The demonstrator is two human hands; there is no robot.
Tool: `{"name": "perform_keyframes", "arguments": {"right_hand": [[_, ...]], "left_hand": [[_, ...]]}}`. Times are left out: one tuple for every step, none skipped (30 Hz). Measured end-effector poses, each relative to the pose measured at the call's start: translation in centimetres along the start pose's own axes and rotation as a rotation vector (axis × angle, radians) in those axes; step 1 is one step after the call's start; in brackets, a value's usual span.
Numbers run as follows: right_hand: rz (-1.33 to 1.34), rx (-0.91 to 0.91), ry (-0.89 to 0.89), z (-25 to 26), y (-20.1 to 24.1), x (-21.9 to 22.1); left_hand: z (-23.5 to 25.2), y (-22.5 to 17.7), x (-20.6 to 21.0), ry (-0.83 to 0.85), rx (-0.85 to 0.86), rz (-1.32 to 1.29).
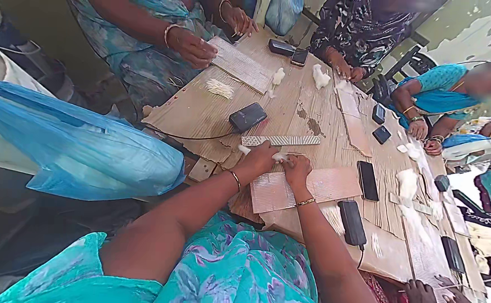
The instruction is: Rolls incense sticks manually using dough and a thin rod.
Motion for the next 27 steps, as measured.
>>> {"name": "perform_keyframes", "arguments": {"right_hand": [[0.003,0.001,-0.002,-0.1,0.0,0.0],[0.005,-0.002,-0.011,-0.1,-0.1,0.0],[0.006,-0.007,-0.021,-0.1,-0.1,0.0],[0.007,-0.009,-0.028,-0.1,-0.1,-0.1],[0.009,-0.011,-0.033,-0.2,-0.1,-0.1],[0.012,-0.007,-0.038,-0.2,-0.2,-0.1],[0.021,0.006,-0.046,-0.2,-0.3,-0.3],[0.040,0.025,-0.060,-0.3,-0.5,-0.4],[0.068,0.042,-0.091,-0.4,-0.8,-0.7],[0.103,0.065,-0.124,-0.5,-1.2,-0.9],[0.137,0.089,-0.149,-0.6,-1.5,-1.2],[0.170,0.106,-0.174,-0.7,-1.8,-1.4],[0.204,0.120,-0.200,-0.9,-2.1,-1.7],[0.234,0.130,-0.226,-1.0,-2.4,-1.9],[0.267,0.140,-0.251,-1.1,-2.7,-2.0],[0.315,0.162,-0.267,-1.1,-3.2,-2.0],[0.383,0.190,-0.282,-1.1,-3.7,-1.9],[0.460,0.220,-0.297,-1.2,-4.4,-1.7],[0.545,0.250,-0.303,-1.1,-4.9,-1.5],[0.628,0.276,-0.306,-1.1,-5.3,-1.3],[0.698,0.296,-0.301,-1.0,-5.6,-1.3],[0.760,0.310,-0.287,-0.9,-5.6,-1.4],[0.821,0.306,-0.264,-0.8,-5.6,-1.6],[0.873,0.292,-0.239,-0.9,-5.5,-1.8],[0.911,0.280,-0.223,-1.0,-5.2,-2.1],[0.946,0.270,-0.217,-1.1,-4.9,-2.4],[0.989,0.265,-0.207,-1.4,-4.5,-2.6]], "left_hand": [[0.2,0.1,0.4,0.005,0.006,0.002],[0.4,0.5,0.8,0.012,-0.001,0.000],[0.6,1.0,1.1,0.025,-0.018,-0.001],[0.8,1.5,1.3,0.036,-0.032,0.000],[1.0,1.9,1.3,0.028,-0.039,-0.001],[1.0,2.2,1.2,0.013,-0.046,0.002],[1.1,2.4,1.2,0.003,-0.057,0.004],[1.1,2.6,1.2,-0.005,-0.068,0.005],[1.1,2.8,1.2,-0.013,-0.078,-0.001],[1.1,3.0,1.2,-0.024,-0.083,-0.003],[1.1,3.0,1.1,-0.033,-0.086,-0.007],[1.1,3.0,1.0,-0.036,-0.089,-0.012],[1.0,2.9,1.0,-0.036,-0.090,-0.015],[1.0,2.8,1.1,-0.038,-0.088,-0.013],[1.1,2.9,1.1,-0.043,-0.086,-0.003],[1.1,2.9,1.2,-0.042,-0.087,0.008],[1.1,2.9,1.3,-0.041,-0.086,0.014],[1.0,2.9,1.3,-0.044,-0.084,0.017],[0.9,2.9,1.3,-0.060,-0.078,0.016],[0.8,2.8,1.3,-0.066,-0.076,0.018],[0.8,2.8,1.3,-0.063,-0.081,0.023],[0.8,2.7,1.3,-0.058,-0.086,0.023],[0.9,2.6,1.1,-0.059,-0.084,0.008],[0.9,2.4,0.9,-0.064,-0.073,-0.028],[0.8,2.0,0.4,-0.087,-0.052,-0.081],[0.6,1.5,-0.4,-0.121,-0.026,-0.148],[0.3,0.8,-1.1,-0.160,0.005,-0.215]]}}
Point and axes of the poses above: each hand's wrist, its own z-axis towards the middle knuckle, its own x-axis out of the palm, y = z × x, the point moved 10 cm from there along z, towards the middle knuckle, and after that the axes turned 9 degrees about -z, right-handed, at the moved point
